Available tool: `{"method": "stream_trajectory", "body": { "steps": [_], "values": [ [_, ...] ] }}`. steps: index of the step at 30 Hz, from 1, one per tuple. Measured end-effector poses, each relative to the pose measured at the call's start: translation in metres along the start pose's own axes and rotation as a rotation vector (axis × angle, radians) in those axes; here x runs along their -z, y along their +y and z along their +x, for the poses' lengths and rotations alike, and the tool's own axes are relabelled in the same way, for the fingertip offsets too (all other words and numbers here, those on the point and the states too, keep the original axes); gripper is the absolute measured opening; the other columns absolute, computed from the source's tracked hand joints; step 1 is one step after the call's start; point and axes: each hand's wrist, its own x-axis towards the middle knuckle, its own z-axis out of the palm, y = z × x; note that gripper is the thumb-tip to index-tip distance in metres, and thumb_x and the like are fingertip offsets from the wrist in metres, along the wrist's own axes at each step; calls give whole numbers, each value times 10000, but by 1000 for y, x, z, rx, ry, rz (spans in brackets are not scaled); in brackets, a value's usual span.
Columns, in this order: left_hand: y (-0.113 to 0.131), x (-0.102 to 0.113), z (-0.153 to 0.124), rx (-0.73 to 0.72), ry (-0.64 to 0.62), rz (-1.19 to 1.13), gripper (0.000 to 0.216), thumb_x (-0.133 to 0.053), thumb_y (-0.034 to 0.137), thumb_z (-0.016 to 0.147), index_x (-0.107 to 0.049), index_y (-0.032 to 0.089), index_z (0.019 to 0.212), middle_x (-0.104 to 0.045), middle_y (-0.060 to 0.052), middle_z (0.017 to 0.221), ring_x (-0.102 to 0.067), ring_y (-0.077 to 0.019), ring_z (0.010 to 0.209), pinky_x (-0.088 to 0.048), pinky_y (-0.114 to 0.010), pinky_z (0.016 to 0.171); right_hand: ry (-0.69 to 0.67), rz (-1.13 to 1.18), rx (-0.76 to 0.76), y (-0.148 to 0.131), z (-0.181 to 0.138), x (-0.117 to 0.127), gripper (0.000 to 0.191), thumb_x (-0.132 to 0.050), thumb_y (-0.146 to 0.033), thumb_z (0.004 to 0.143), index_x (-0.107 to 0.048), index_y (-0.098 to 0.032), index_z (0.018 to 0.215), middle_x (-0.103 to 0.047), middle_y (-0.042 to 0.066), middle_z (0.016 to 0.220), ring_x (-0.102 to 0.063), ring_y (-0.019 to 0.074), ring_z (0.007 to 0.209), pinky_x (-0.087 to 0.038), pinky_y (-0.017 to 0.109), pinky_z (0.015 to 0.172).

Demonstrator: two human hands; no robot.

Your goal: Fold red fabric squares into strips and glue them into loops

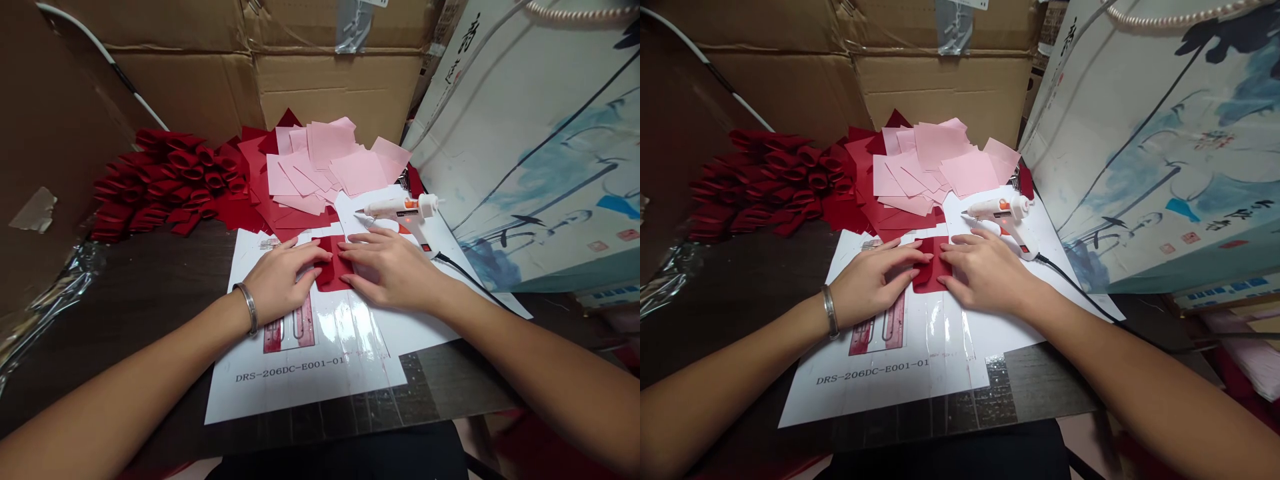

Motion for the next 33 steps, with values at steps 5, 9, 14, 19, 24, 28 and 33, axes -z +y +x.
{"method": "stream_trajectory", "body": {
  "steps": [5,9,14,19,24,28,33],
  "values": [
    [-3,-2,0,-32,-15,-31,248,-494,154,915,-670,184,1089,-724,-33,1161,-582,-236,1246,-408,-493,1113,118,-11,-69,3,-1,-1,237,-573,-271,873,-750,-163,988,-770,69,959,-710,252,888,-501,448,911],
    [-5,-3,-1,-39,-23,-46,190,-504,163,912,-675,181,993,-708,-24,1200,-553,-243,1282,-380,-505,1136,207,-17,-89,8,-3,-2,237,-566,-243,874,-755,-167,997,-771,67,982,-714,260,904,-543,422,830],
    [-5,-3,-1,-43,-8,-36,188,-507,157,905,-676,181,984,-718,-30,1178,-563,-252,1271,-408,-507,1113,40,38,-106,2,-2,1,305,-556,-326,905,-717,-201,1132,-717,48,1193,-701,253,1018,-559,412,870],
    [-5,-4,-1,-58,-12,-42,205,-502,197,922,-676,177,1029,-702,-38,1213,-545,-268,1289,-380,-524,1134,-62,42,-135,-1,-1,1,366,-524,-367,928,-683,-202,1214,-696,39,1236,-702,258,1025,-554,424,900],
    [-4,-4,-1,-54,-30,-49,214,-493,204,923,-674,178,1035,-688,-41,1239,-541,-262,1294,-364,-519,1149,-73,56,-147,-1,0,-2,372,-516,-375,936,-682,-201,1221,-690,38,1247,-698,255,1040,-547,413,910],
    [-6,-4,-1,-54,-33,-43,185,-517,206,910,-669,187,1014,-693,-30,1230,-558,-256,1276,-366,-515,1148,-75,68,-171,1,-2,1,371,-544,-377,919,-680,-216,1225,-726,47,1175,-693,263,1044,-529,419,923],
    [-6,-4,0,-45,-40,-48,177,-520,195,903,-664,195,1006,-693,-22,1232,-572,-248,1259,-361,-523,1146,-86,56,-194,4,-3,6,351,-571,-371,896,-701,-226,1188,-765,63,1025,-697,275,1011,-520,430,894]
  ]
}}
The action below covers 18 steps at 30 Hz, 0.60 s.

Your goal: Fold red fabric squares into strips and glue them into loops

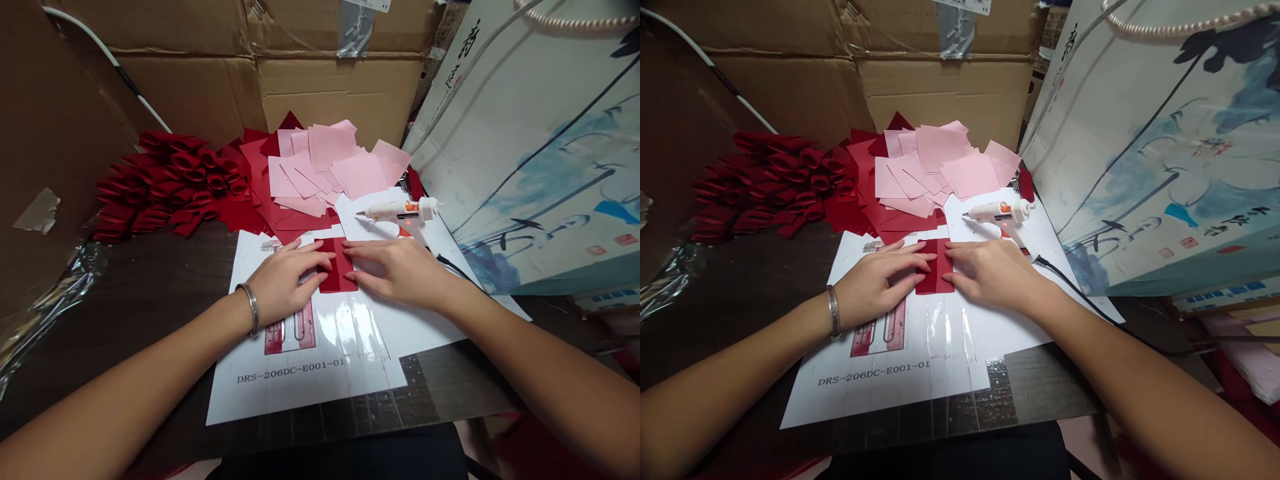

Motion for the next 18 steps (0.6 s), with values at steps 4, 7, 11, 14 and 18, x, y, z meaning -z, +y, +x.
{"method": "stream_trajectory", "body": {
  "steps": [4,7,11,14,18],
  "values": [
    [3,1,-2,14,18,30,182,-512,196,890,-661,208,993,-697,-20,1222,-583,-246,1241,-326,-551,1155,1,-9,4,0,1,-2,336,-563,-369,898,-707,-223,1164,-763,57,1030,-701,265,998,-524,426,901],
    [5,2,-2,36,37,51,173,-525,202,872,-660,215,979,-703,-17,1209,-596,-251,1218,-311,-563,1158,7,0,25,-1,1,-4,330,-549,-356,912,-697,-214,1171,-753,59,1083,-702,259,1007,-532,425,908],
    [6,3,-2,33,34,38,161,-536,248,883,-663,220,979,-706,-20,1201,-599,-260,1211,-308,-572,1158,18,6,34,-1,2,-5,338,-559,-352,912,-687,-213,1193,-738,60,1135,-702,261,1012,-540,435,911],
    [6,3,-1,17,7,31,187,-529,282,904,-663,222,1019,-684,-28,1243,-549,-268,1280,-287,-579,1167,14,10,34,-1,2,-4,332,-565,-348,909,-695,-213,1183,-734,65,1147,-697,269,1030,-539,454,922],
    [5,3,0,19,-44,-3,218,-510,300,925,-646,220,1075,-658,-32,1289,-490,-260,1342,-277,-560,1179,-2,16,25,-2,2,-3,361,-553,-344,914,-678,-206,1224,-721,68,1181,-688,277,1059,-536,468,942]
  ]
}}
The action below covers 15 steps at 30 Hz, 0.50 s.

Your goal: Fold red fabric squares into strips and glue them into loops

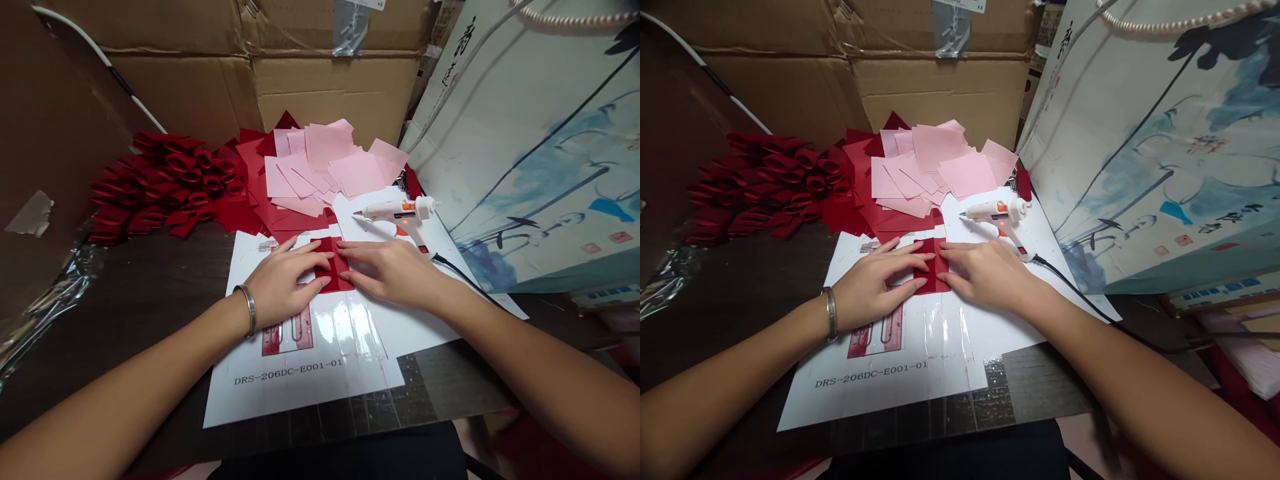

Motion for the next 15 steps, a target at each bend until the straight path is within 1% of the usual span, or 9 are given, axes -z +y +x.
{"method": "stream_trajectory", "body": {
  "steps": [3,5,9,11,15],
  "values": [
    [0,0,0,7,-7,11,225,-509,307,929,-644,219,1085,-652,-40,1298,-477,-266,1353,-280,-558,1176,4,-8,-10,0,0,1,365,-548,-352,913,-682,-208,1220,-718,61,1188,-687,285,1065,-542,481,931],
    [0,0,1,9,-10,15,221,-516,305,928,-642,217,1087,-653,-42,1296,-475,-267,1354,-277,-562,1175,30,-12,-17,1,-1,0,353,-547,-352,911,-696,-211,1198,-729,54,1163,-693,284,1051,-551,484,912],
    [0,0,1,11,-16,-11,180,-535,313,918,-632,217,1036,-660,-33,1287,-500,-261,1333,-259,-565,1181,158,1,-11,3,-1,-2,285,-532,-262,902,-740,-231,1094,-748,19,1115,-718,248,983,-572,436,851],
    [-1,0,1,13,-17,-12,175,-538,321,918,-629,220,1027,-660,-34,1287,-501,-261,1331,-253,-570,1181,198,9,4,4,-1,-4,276,-526,-216,892,-751,-234,1051,-758,5,1079,-724,234,959,-573,408,833],
    [-2,0,1,4,-20,1,205,-539,329,925,-624,223,1077,-658,-44,1286,-488,-262,1341,-248,-582,1174,181,28,35,2,0,-5,270,-529,-212,889,-746,-218,1050,-762,17,1061,-724,216,913,-561,379,816]
  ]
}}
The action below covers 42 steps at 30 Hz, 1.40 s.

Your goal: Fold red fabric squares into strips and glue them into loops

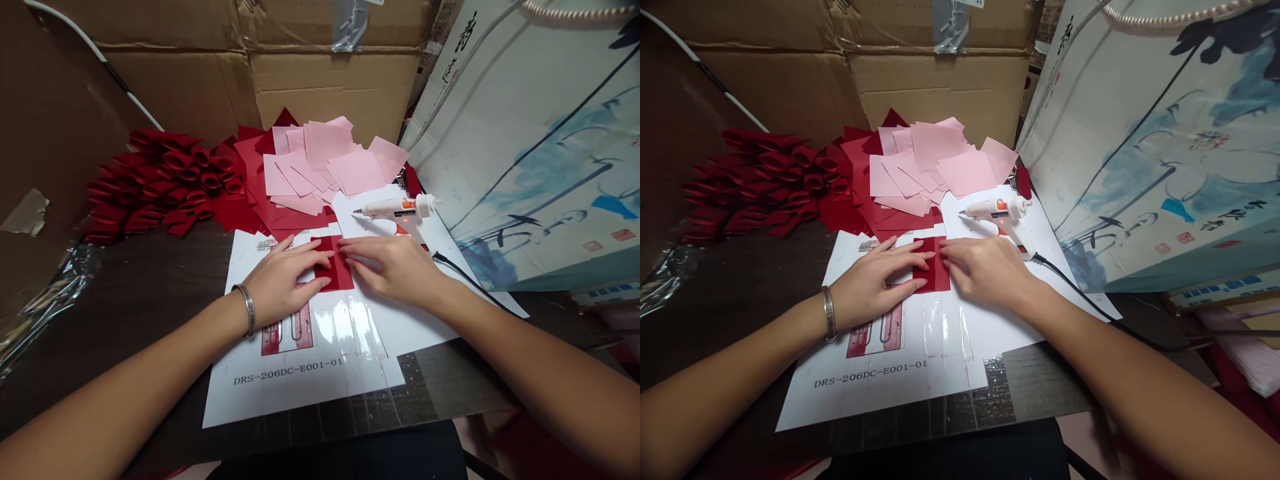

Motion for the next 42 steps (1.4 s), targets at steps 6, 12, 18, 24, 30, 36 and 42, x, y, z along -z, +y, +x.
{"method": "stream_trajectory", "body": {
  "steps": [6,12,18,24,30,36,42],
  "values": [
    [-1,-1,0,-13,14,4,246,-565,343,922,-590,229,1138,-660,-41,1266,-547,-250,1265,-257,-568,1164,-38,158,66,-7,1,0,228,-516,-215,899,-732,-187,967,-757,34,963,-690,176,848,-524,320,776],
    [1,0,2,-5,57,5,372,-606,344,894,-513,191,1220,-643,-74,1250,-603,-241,1129,-339,-504,1124,-79,253,148,-12,2,-4,258,-500,-165,877,-690,-175,1052,-733,56,1090,-674,184,915,-495,305,770],
    [0,1,2,9,25,27,387,-580,359,902,-513,202,1249,-645,-62,1260,-600,-253,1136,-292,-524,1151,-233,157,144,-17,6,-4,369,-432,-259,936,-562,-178,1272,-714,78,1143,-673,200,851,-442,316,714],
    [4,7,2,35,-32,38,439,-557,319,883,-504,188,1298,-679,-69,1195,-618,-264,1094,-295,-550,1146,-349,105,112,-22,9,2,326,-398,-195,887,-520,-148,1186,-708,39,840,-571,172,608,-365,309,641],
    [6,13,1,56,-116,55,529,-523,295,852,-479,176,1366,-655,-85,1248,-572,-296,1189,-291,-554,1153,-409,159,117,-26,7,9,207,-420,-166,850,-560,-189,1000,-620,-7,703,-501,146,569,-315,285,598],
    [5,16,0,78,-145,50,586,-560,328,824,-464,191,1386,-592,-90,1356,-511,-325,1283,-274,-560,1163,-450,219,110,-29,7,15,188,-419,-142,838,-563,-195,948,-581,-21,656,-465,135,541,-301,275,582],
    [6,21,-1,94,-186,15,545,-424,173,840,-478,244,1378,-555,-20,1413,-431,-295,1365,-223,-564,1185,-469,207,115,-33,5,19,165,-429,-145,831,-555,-197,924,-475,-51,575,-409,120,504,-268,269,560]
  ]
}}
